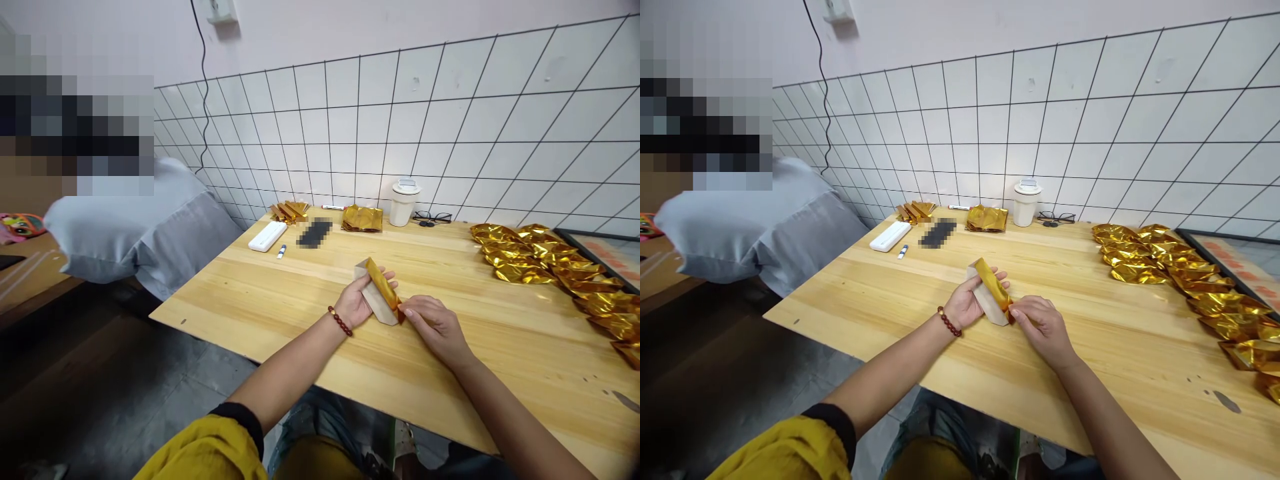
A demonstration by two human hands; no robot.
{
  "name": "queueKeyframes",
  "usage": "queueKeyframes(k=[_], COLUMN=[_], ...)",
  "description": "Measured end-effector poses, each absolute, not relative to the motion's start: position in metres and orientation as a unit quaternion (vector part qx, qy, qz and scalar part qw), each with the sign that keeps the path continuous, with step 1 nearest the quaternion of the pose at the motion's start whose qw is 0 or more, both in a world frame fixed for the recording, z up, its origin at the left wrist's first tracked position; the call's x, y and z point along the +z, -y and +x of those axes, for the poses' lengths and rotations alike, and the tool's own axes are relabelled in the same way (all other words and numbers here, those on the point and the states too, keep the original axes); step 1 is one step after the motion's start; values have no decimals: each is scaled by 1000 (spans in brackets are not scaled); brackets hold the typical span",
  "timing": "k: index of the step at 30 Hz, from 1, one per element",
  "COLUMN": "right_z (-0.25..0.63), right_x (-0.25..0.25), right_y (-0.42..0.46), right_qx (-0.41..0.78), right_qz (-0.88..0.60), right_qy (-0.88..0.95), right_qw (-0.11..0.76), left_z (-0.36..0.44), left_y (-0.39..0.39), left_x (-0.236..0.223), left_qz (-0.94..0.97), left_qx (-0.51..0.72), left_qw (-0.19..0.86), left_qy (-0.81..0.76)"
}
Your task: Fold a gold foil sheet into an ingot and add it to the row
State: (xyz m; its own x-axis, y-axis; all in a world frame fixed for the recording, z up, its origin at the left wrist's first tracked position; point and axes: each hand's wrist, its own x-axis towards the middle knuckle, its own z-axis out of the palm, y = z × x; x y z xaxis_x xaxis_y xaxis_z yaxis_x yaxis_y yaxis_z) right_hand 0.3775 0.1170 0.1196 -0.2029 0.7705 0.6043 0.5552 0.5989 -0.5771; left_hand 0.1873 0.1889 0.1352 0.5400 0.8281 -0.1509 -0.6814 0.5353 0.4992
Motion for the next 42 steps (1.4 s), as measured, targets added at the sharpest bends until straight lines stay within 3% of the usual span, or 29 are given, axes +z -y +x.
queueKeyframes(k=[7,15,23,42], right_z=[378,375,372,372], right_x=[113,119,118,123], right_y=[-123,-121,-120,-120], right_qx=[123,257,295,246], right_qz=[-509,-493,-528,-512], right_qy=[698,714,676,737], right_qw=[489,424,421,368], left_z=[187,190,189,188], left_y=[-185,-180,-178,-185], left_x=[139,140,144,141], left_qz=[213,239,248,199], left_qx=[403,390,391,474], left_qw=[877,875,873,831], left_qy=[-152,-159,-154,-214])
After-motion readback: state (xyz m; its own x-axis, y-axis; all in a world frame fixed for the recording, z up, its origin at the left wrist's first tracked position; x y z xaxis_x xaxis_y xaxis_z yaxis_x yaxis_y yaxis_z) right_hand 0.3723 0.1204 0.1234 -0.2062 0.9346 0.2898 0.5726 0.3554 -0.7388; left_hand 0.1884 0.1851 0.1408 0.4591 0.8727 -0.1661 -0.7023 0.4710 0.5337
